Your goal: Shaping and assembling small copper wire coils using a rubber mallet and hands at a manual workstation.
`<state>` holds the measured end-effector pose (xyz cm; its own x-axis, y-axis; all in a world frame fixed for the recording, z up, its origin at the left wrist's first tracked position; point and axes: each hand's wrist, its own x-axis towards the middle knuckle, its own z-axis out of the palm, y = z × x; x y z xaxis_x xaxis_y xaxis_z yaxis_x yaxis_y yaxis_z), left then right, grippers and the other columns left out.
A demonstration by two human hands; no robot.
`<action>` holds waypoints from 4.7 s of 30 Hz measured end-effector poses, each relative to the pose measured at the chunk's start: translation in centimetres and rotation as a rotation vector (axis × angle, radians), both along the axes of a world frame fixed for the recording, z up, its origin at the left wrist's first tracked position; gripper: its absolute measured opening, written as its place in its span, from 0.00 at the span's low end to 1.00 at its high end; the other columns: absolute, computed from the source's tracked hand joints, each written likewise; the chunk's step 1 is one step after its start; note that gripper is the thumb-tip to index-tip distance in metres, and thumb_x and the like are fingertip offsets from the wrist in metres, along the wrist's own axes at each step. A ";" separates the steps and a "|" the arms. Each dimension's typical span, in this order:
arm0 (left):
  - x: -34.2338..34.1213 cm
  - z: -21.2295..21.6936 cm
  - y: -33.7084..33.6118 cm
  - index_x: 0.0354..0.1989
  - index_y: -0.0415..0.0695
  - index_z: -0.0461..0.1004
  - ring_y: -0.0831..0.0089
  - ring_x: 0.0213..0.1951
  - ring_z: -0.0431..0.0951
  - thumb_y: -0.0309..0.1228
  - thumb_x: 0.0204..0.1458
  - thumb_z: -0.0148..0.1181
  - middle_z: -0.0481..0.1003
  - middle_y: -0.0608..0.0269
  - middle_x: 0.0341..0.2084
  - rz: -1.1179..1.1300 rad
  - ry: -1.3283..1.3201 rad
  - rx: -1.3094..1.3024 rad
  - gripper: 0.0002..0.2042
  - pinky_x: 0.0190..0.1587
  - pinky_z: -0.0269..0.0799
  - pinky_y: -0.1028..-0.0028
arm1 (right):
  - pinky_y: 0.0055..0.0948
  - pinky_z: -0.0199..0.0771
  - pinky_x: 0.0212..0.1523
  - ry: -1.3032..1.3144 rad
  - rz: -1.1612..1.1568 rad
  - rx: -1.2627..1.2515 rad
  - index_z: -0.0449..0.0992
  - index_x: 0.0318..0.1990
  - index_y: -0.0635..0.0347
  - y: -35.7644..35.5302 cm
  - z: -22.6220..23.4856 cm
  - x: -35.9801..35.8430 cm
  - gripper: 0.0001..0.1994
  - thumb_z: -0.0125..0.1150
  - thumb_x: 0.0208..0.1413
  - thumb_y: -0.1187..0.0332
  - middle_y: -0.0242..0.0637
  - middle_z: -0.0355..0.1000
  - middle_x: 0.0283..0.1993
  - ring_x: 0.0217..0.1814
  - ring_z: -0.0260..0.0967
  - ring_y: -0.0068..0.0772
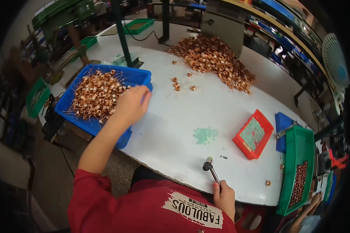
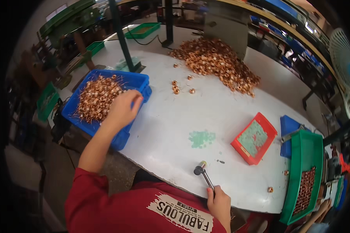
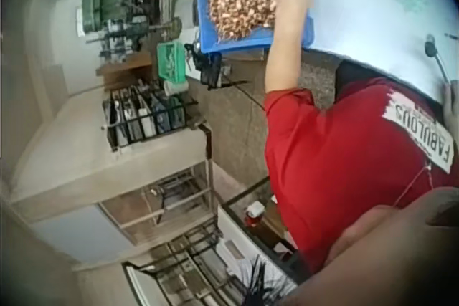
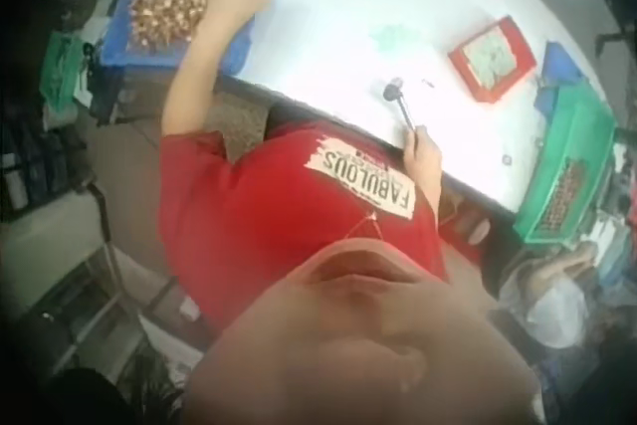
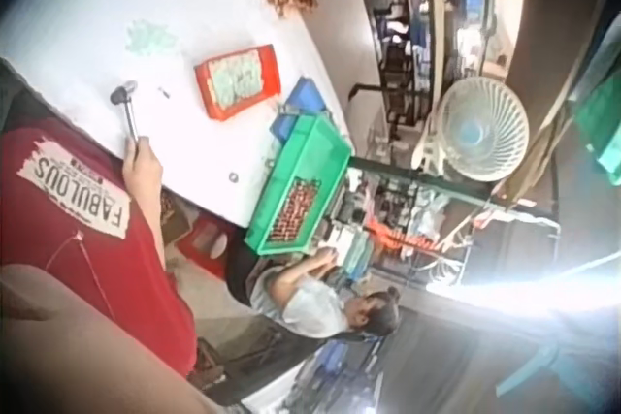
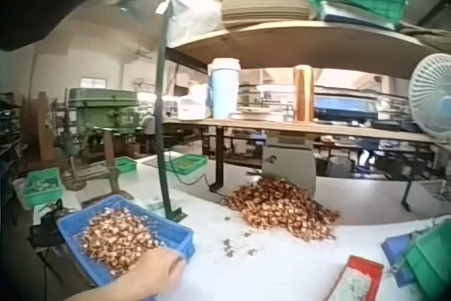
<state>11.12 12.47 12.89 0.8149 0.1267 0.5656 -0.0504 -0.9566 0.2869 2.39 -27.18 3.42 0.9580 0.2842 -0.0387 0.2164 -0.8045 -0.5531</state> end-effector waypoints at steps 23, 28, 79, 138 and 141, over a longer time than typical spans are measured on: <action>22.8 -10.0 -2.7 0.40 0.40 0.75 0.55 0.41 0.78 0.29 0.48 0.55 0.76 0.45 0.38 0.406 0.624 -0.095 0.12 0.40 0.74 0.60 | 0.34 0.65 0.19 -0.049 -0.002 0.055 0.68 0.29 0.58 -1.2 -0.1 -0.1 0.13 0.55 0.56 0.58 0.39 0.70 0.20 0.17 0.66 0.45; 21.2 -6.9 -3.2 0.38 0.33 0.75 0.54 0.39 0.78 0.31 0.47 0.54 0.77 0.45 0.37 0.318 0.866 0.035 0.14 0.40 0.74 0.64 | 0.32 0.66 0.19 -0.071 0.062 -0.015 0.67 0.28 0.58 -1.4 -0.1 0.3 0.15 0.53 0.58 0.57 0.38 0.69 0.20 0.16 0.65 0.40; -3.3 -7.9 -17.2 0.50 0.31 0.66 0.62 0.30 0.79 0.19 0.51 0.58 0.75 0.43 0.39 -0.828 1.332 -1.888 0.17 0.34 0.78 0.75 | 0.21 0.55 0.22 -0.074 0.172 0.572 0.75 0.27 0.63 1.8 3.7 7.4 0.02 0.60 0.49 0.76 0.31 0.67 0.23 0.22 0.56 0.23; -4.1 -9.3 -15.9 0.53 0.34 0.64 0.53 0.47 0.76 0.27 0.54 0.58 0.73 0.44 0.45 -0.896 0.675 -1.982 0.19 0.56 0.68 0.63 | 0.21 0.66 0.26 -0.521 0.619 0.646 0.77 0.37 0.61 3.6 1.9 4.2 0.09 0.65 0.47 0.71 0.34 0.70 0.32 0.25 0.63 0.27; -4.0 -9.4 -15.9 0.53 0.34 0.64 0.53 0.47 0.76 0.27 0.54 0.57 0.73 0.44 0.45 -1.004 0.669 -2.032 0.19 0.56 0.68 0.63 | 0.20 0.66 0.25 -0.529 0.618 0.642 0.76 0.39 0.60 3.2 1.2 4.3 0.10 0.64 0.48 0.70 0.33 0.69 0.32 0.26 0.63 0.27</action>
